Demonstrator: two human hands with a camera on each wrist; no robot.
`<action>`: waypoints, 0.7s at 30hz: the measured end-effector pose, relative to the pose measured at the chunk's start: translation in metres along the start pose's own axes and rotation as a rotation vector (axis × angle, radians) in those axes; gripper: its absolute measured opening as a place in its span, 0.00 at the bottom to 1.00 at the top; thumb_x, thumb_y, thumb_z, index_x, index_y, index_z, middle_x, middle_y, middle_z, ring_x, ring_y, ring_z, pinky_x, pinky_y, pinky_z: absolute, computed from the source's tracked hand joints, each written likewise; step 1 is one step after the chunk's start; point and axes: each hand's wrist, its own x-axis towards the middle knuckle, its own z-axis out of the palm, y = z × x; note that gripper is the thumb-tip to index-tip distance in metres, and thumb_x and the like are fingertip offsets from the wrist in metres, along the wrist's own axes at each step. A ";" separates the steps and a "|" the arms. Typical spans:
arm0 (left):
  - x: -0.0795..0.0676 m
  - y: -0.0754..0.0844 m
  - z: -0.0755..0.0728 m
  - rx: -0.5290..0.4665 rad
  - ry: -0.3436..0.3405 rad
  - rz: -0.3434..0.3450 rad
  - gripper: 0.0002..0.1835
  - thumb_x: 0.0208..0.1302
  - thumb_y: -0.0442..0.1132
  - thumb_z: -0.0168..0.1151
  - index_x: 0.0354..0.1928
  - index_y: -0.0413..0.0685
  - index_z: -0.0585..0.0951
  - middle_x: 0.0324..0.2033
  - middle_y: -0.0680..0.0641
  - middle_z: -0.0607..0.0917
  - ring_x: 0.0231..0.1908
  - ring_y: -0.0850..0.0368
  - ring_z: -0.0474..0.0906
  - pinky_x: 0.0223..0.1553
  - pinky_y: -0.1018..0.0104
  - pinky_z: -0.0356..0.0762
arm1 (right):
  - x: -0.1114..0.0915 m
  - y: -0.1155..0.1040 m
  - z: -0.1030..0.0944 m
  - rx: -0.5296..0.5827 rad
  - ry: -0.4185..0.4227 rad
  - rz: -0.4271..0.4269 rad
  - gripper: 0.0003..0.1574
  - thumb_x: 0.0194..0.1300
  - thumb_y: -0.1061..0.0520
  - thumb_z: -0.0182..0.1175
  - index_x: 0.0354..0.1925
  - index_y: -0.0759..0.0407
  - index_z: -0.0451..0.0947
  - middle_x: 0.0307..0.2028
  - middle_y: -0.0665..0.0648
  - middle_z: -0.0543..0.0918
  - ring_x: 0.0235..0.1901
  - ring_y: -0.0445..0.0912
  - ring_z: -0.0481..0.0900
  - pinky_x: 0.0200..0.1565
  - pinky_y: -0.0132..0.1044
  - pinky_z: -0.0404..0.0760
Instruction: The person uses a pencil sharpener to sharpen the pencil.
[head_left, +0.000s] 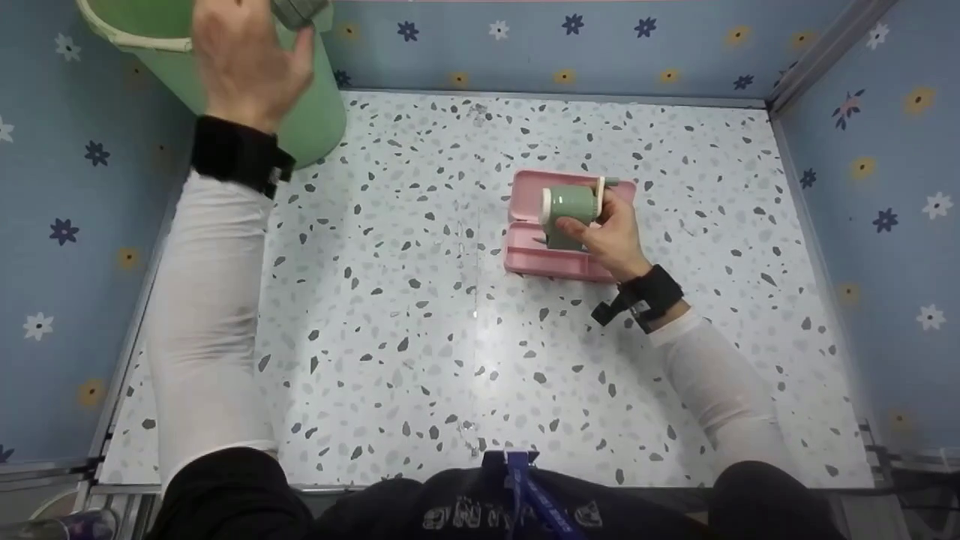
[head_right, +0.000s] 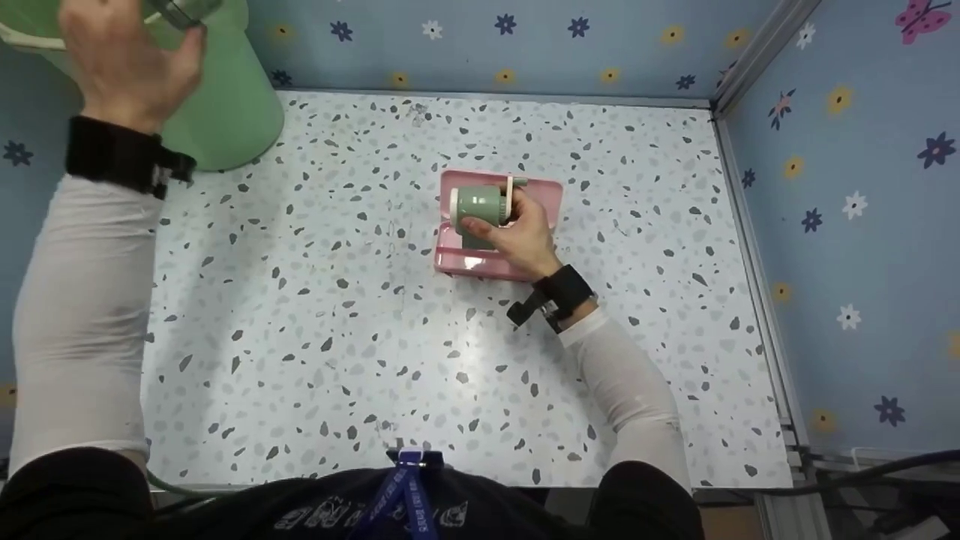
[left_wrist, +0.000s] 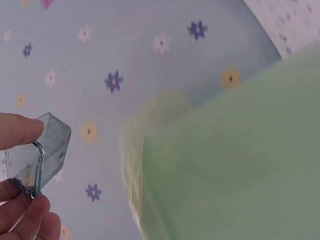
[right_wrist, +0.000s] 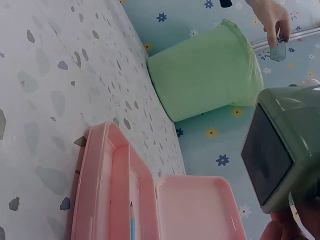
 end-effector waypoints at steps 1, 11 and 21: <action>-0.009 0.006 0.005 -0.033 -0.035 -0.011 0.29 0.76 0.48 0.70 0.75 0.51 0.80 0.75 0.44 0.83 0.78 0.47 0.74 0.87 0.60 0.59 | 0.000 -0.001 0.001 0.005 -0.005 0.001 0.29 0.62 0.70 0.76 0.61 0.68 0.82 0.47 0.43 0.91 0.49 0.40 0.88 0.60 0.35 0.85; -0.104 0.055 0.069 -0.532 -0.397 -0.030 0.29 0.64 0.38 0.81 0.65 0.35 0.85 0.57 0.35 0.93 0.52 0.42 0.92 0.55 0.47 0.92 | 0.000 -0.015 0.012 0.090 -0.090 -0.029 0.50 0.46 0.48 0.93 0.62 0.66 0.83 0.48 0.46 0.93 0.48 0.42 0.90 0.57 0.35 0.88; -0.150 0.086 0.104 -0.705 -0.632 0.065 0.32 0.61 0.35 0.81 0.67 0.36 0.85 0.59 0.36 0.92 0.54 0.40 0.91 0.55 0.48 0.92 | 0.007 -0.019 0.025 0.232 -0.150 -0.076 0.64 0.40 0.35 0.92 0.67 0.68 0.82 0.53 0.52 0.93 0.52 0.44 0.90 0.57 0.37 0.92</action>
